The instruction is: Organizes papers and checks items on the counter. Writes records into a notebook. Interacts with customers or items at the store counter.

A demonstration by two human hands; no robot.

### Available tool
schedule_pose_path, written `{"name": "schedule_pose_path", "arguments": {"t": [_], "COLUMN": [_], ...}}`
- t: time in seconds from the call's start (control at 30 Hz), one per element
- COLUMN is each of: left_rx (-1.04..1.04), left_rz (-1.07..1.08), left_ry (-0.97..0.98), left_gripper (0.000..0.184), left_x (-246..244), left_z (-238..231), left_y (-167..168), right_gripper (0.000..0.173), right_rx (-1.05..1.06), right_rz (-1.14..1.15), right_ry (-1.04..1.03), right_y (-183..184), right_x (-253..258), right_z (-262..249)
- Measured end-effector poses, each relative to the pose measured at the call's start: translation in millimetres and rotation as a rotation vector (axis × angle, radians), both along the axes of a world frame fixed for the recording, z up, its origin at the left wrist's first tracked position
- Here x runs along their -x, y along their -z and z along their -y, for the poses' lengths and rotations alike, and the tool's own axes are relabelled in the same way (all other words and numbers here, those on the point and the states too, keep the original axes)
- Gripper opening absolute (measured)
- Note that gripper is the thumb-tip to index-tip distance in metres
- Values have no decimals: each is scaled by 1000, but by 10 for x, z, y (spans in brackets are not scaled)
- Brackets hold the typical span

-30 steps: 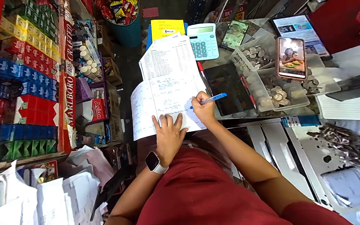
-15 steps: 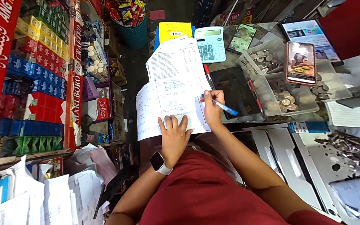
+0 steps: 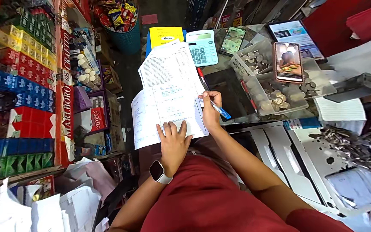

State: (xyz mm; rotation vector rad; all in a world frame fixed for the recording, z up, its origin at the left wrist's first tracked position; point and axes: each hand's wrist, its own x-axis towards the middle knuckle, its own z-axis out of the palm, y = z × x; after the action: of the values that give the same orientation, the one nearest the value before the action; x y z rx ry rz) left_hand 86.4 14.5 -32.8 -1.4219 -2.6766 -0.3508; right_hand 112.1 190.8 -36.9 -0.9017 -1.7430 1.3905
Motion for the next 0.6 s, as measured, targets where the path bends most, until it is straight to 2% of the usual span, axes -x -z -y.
{"name": "schedule_pose_path", "arguments": {"t": [0.43,0.6], "left_rx": [31,35], "left_rz": [32,38], "left_ry": [31,39], "left_gripper": [57,64], "left_x": [-79,-79], "left_z": [-74,-39], "left_y": [-24,-29], "right_gripper": [16,14], "right_rx": [53,70], "right_rz": [-119,-135], "right_ry": [27,48], "right_y": [55,51], "right_x": [3,13], "right_z": [-106,-103]}}
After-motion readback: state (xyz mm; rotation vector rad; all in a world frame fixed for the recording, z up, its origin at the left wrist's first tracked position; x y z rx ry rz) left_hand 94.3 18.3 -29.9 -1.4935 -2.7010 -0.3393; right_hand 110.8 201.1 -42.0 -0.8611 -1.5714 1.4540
